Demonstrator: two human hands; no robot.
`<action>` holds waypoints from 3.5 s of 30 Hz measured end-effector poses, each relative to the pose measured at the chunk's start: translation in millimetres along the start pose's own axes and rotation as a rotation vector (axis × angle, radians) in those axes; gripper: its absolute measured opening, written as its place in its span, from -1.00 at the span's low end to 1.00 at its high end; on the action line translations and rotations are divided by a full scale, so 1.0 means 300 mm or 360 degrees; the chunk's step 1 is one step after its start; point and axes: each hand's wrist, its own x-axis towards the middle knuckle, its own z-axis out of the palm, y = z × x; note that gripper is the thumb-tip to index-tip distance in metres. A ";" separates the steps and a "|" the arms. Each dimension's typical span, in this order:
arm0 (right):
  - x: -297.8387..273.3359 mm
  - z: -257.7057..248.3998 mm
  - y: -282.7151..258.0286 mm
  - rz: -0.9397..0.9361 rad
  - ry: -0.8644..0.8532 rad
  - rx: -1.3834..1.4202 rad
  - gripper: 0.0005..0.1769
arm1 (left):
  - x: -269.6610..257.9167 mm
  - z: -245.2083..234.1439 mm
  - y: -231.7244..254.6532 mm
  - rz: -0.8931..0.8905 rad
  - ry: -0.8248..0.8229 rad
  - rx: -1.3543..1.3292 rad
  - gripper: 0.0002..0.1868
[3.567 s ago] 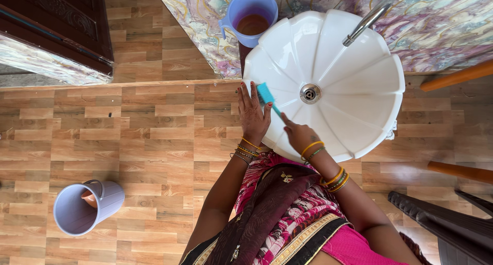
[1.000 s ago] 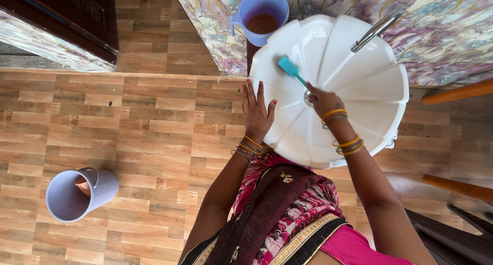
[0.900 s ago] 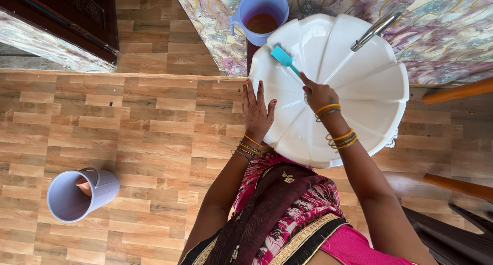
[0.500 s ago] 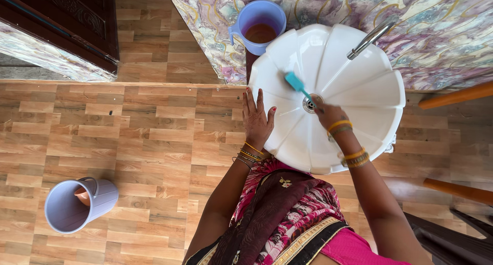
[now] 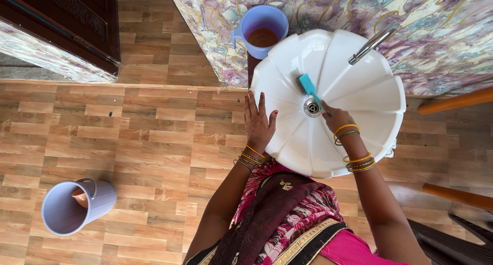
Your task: The person cleans a white petal-shaped sink using a blue scrub brush, applying the brush to the inner surface and around the drain, and occasionally pouring water from a blue mug onto the sink surface.
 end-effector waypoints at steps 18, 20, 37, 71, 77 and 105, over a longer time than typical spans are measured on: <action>-0.006 0.028 0.050 -0.0026 0.0077 -0.0009 -0.41 | 0.000 0.019 -0.017 0.0025 0.0044 0.0035 -0.21; 0.015 0.003 0.020 -0.0164 0.0198 -0.0057 -0.42 | -0.013 0.023 -0.014 0.0028 0.0045 0.0057 -0.21; 0.012 -0.033 0.050 -0.0108 0.0021 -0.0298 -0.42 | -0.004 0.009 -0.004 -0.0015 0.0029 0.0087 -0.23; -0.085 -0.011 0.103 0.0209 -0.0158 -0.0559 -0.41 | -0.001 0.005 0.000 0.0024 0.0020 0.0042 -0.26; 0.023 -0.209 0.075 0.0249 0.0217 -0.0434 -0.43 | -0.004 0.000 -0.002 0.0002 -0.0029 0.0028 -0.27; -0.225 -0.116 0.076 0.0445 -0.0128 -0.0406 -0.44 | -0.002 -0.016 0.002 0.0058 -0.0031 0.0042 -0.28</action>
